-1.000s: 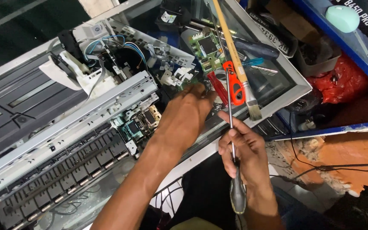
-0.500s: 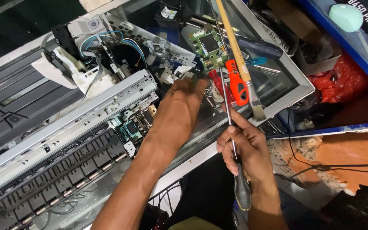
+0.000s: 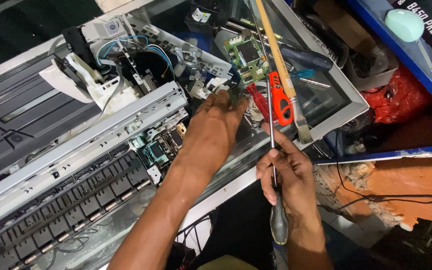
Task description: Using a screwdriver to remove screws from the internal chassis of a printer for disassembly.
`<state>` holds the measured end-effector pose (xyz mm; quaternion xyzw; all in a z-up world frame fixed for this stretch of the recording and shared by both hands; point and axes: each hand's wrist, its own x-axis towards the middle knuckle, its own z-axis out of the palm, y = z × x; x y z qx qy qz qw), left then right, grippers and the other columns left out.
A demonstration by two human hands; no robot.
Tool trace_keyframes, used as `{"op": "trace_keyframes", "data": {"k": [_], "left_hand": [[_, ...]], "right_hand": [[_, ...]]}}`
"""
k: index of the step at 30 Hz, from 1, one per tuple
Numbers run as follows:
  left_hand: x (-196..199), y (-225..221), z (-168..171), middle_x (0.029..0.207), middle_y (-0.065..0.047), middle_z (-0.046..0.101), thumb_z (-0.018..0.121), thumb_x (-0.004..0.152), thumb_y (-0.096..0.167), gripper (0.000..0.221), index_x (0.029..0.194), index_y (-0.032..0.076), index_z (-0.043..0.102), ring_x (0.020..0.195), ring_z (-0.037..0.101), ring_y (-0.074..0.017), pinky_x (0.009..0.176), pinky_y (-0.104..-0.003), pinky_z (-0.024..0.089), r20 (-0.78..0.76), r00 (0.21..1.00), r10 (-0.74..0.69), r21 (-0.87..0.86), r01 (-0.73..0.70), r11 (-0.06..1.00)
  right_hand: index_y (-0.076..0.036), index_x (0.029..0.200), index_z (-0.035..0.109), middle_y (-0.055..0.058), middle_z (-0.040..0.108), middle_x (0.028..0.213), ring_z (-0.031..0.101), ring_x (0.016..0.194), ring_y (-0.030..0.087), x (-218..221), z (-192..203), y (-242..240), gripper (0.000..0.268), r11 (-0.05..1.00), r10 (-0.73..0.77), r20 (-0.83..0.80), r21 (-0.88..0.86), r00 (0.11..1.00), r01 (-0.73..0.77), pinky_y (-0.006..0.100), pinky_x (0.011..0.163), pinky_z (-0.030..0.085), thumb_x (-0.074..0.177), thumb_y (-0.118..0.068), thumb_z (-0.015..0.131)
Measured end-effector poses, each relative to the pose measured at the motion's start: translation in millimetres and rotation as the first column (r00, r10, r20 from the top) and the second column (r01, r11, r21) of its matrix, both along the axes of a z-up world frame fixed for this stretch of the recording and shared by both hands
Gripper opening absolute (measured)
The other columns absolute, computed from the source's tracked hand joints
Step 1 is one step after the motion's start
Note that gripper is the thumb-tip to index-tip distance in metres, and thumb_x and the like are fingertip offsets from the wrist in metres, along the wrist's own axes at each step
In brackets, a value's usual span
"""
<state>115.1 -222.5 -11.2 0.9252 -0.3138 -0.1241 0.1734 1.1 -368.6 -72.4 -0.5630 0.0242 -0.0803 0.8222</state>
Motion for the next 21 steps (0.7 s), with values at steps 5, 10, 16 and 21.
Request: {"op": "trace_keyframes", "data": {"k": [5, 10, 16, 21], "left_hand": [[-2.3, 2.9, 4.3, 0.141, -0.042, 0.049, 0.061, 0.082, -0.012, 0.067, 0.147, 0.001, 0.055, 0.134, 0.045, -0.0599, 0.104, -0.066, 0.045, -0.011, 1.0, 0.021, -0.035, -0.022, 0.999], [-2.4, 0.3, 9.4, 0.14, -0.04, 0.051, 0.066, 0.079, -0.011, 0.07, 0.146, 0.002, 0.056, 0.131, 0.049, -0.0577, 0.098, -0.064, 0.05, -0.012, 0.999, 0.035, -0.015, -0.035, 0.999], [7.9, -17.0, -16.7, 0.131, -0.034, 0.059, 0.063, 0.083, -0.01, 0.056, 0.136, 0.008, 0.067, 0.118, 0.06, -0.0539, 0.089, -0.065, 0.056, 0.044, 0.998, 0.053, 0.03, -0.054, 0.998], [11.9, -19.5, -53.1, 0.121, -0.03, 0.064, 0.062, 0.084, -0.01, 0.046, 0.125, 0.006, 0.073, 0.112, 0.065, -0.0512, 0.085, -0.062, 0.058, 0.15, 0.988, 0.035, -0.014, -0.033, 0.999]], "right_hand": [[0.012, 0.149, 0.041, 0.021, 0.058, 0.06, 0.048, 0.023, 0.018, -0.1, -3.0, 0.7, 0.049, 1.0, -0.014, 0.013, 0.005, 1.0, 0.014, 0.026, 0.017, 0.041, 0.102, -0.003, 0.04], [0.013, 0.147, 0.042, 0.022, 0.057, 0.059, 0.046, 0.022, 0.018, -0.7, -3.7, 1.5, 0.048, 0.999, -0.032, 0.032, 0.007, 0.999, 0.032, 0.026, 0.017, 0.04, 0.101, -0.002, 0.04], [0.015, 0.146, 0.041, 0.021, 0.057, 0.059, 0.045, 0.023, 0.017, -1.6, -3.6, 2.4, 0.047, 0.999, -0.033, 0.039, 0.018, 0.999, 0.032, 0.026, 0.018, 0.038, 0.102, -0.002, 0.04], [0.015, 0.146, 0.042, 0.02, 0.058, 0.059, 0.045, 0.023, 0.016, -0.9, -4.0, 2.4, 0.047, 0.999, -0.052, 0.042, 0.008, 0.998, 0.051, 0.025, 0.018, 0.038, 0.102, -0.003, 0.04]]}}
